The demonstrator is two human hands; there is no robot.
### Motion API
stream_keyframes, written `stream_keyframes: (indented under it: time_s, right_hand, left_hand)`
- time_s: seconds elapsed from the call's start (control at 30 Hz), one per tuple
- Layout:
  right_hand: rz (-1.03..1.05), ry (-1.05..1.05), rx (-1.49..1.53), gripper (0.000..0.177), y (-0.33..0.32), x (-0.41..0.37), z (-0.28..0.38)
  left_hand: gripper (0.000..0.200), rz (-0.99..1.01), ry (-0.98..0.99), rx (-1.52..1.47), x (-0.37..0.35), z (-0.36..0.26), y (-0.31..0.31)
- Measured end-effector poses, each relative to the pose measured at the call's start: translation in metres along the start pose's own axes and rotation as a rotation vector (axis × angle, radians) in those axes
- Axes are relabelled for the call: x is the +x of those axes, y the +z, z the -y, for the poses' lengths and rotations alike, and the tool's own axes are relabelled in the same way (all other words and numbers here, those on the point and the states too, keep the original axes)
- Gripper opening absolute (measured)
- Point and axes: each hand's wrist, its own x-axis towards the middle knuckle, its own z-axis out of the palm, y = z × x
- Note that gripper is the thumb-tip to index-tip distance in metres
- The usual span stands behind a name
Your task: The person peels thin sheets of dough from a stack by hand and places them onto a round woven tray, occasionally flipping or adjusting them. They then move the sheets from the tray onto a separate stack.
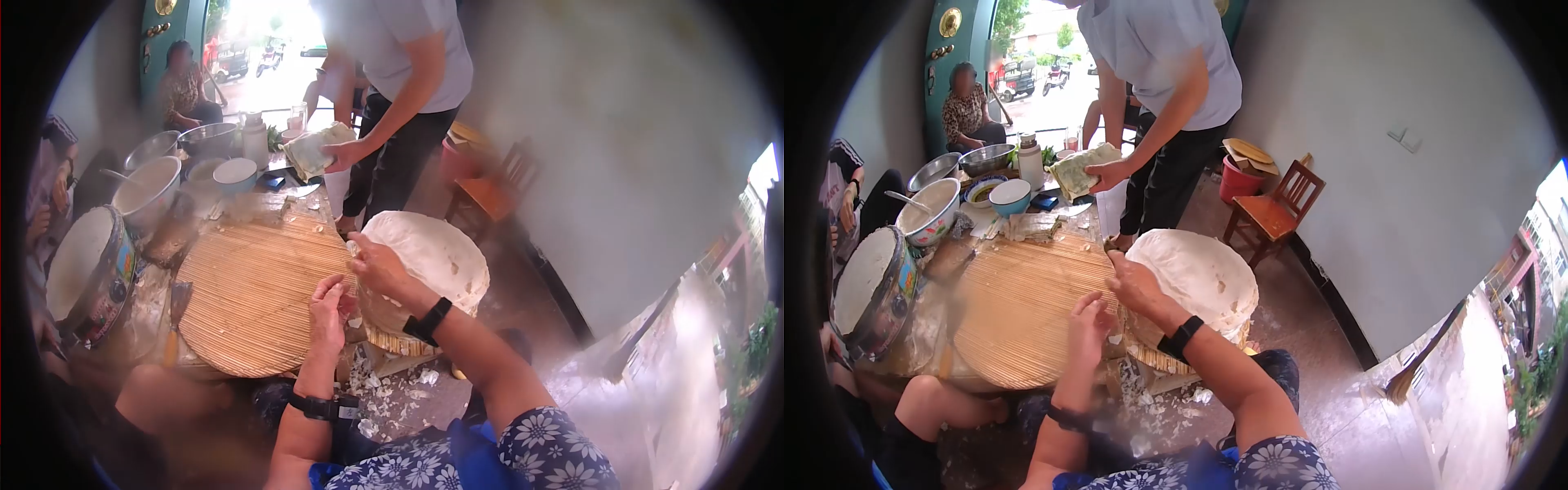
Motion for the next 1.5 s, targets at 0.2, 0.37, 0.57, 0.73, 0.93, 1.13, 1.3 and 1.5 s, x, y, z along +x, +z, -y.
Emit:
stream_keyframes:
  time_s: [0.2,0.37,0.57,0.73,0.93,1.13,1.3,1.5]
  right_hand:
    - [-0.328,0.323,0.215,0.069,-0.081,-0.004,-0.077]
    - [-0.425,0.460,0.257,0.073,-0.135,0.011,-0.067]
    - [-0.352,0.418,0.619,0.054,-0.146,0.037,-0.150]
    - [-0.311,0.294,0.192,0.046,-0.145,0.011,-0.123]
    - [0.129,0.012,-0.091,0.029,-0.075,-0.047,-0.105]
    - [-0.167,-0.156,-0.326,0.028,-0.012,-0.080,-0.105]
    - [0.017,-0.019,-0.533,0.025,0.000,-0.082,-0.123]
    - [-0.060,-0.069,-0.510,0.026,0.000,-0.092,-0.117]
  left_hand:
    - [0.020,-0.022,-0.023,-0.039,-0.002,-0.008,0.001]
    - [0.020,-0.037,-0.030,-0.090,0.011,-0.005,0.007]
    - [0.021,-0.065,-0.036,-0.072,0.018,0.007,0.005]
    - [0.022,-0.009,-0.022,-0.105,0.011,-0.001,0.000]
    - [0.020,0.000,-0.033,-0.108,0.014,0.001,0.002]
    - [0.023,0.031,-0.056,-0.080,0.018,0.006,0.003]
    - [0.020,0.056,-0.050,-0.096,0.016,0.002,0.001]
    - [0.021,0.034,-0.039,-0.121,0.010,-0.005,0.000]
